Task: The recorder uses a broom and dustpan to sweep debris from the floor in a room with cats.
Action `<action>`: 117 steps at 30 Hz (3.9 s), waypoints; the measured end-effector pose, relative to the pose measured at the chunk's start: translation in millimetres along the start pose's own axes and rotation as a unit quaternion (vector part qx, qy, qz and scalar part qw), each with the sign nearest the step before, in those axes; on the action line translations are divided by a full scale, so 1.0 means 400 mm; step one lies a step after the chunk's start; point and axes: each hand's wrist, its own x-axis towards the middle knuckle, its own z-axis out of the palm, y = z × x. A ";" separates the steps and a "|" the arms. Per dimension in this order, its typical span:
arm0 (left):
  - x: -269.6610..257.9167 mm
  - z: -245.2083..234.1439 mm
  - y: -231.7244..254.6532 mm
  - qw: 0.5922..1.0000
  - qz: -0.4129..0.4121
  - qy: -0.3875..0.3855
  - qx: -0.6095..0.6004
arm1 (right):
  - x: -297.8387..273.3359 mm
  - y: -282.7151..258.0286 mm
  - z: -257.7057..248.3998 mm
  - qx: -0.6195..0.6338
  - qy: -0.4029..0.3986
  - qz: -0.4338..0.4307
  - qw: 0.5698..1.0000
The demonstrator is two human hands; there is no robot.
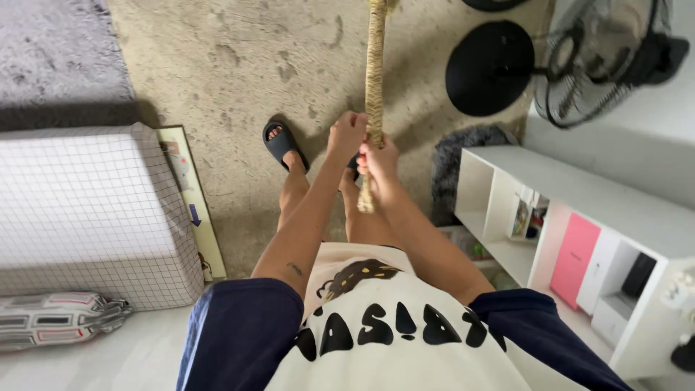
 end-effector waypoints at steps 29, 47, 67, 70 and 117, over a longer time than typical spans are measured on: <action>0.298 -0.043 0.051 0.998 0.004 -0.055 0.005 | 0.089 -0.176 0.004 0.160 0.014 0.078 0.984; 0.323 0.029 0.102 0.998 -0.017 -0.021 -0.064 | 0.569 -0.427 -0.115 0.215 -0.264 0.310 0.888; 0.460 0.014 0.216 0.970 -0.008 0.110 -0.215 | 0.723 -0.610 0.137 0.148 -0.104 0.240 0.954; 0.541 0.004 0.196 0.963 -0.001 0.125 -0.238 | 0.821 -0.763 0.245 0.085 -0.119 0.280 0.949; 0.860 -0.314 0.515 0.618 0.025 0.415 -0.667 | 0.322 -1.100 1.124 -0.383 -0.499 0.300 0.717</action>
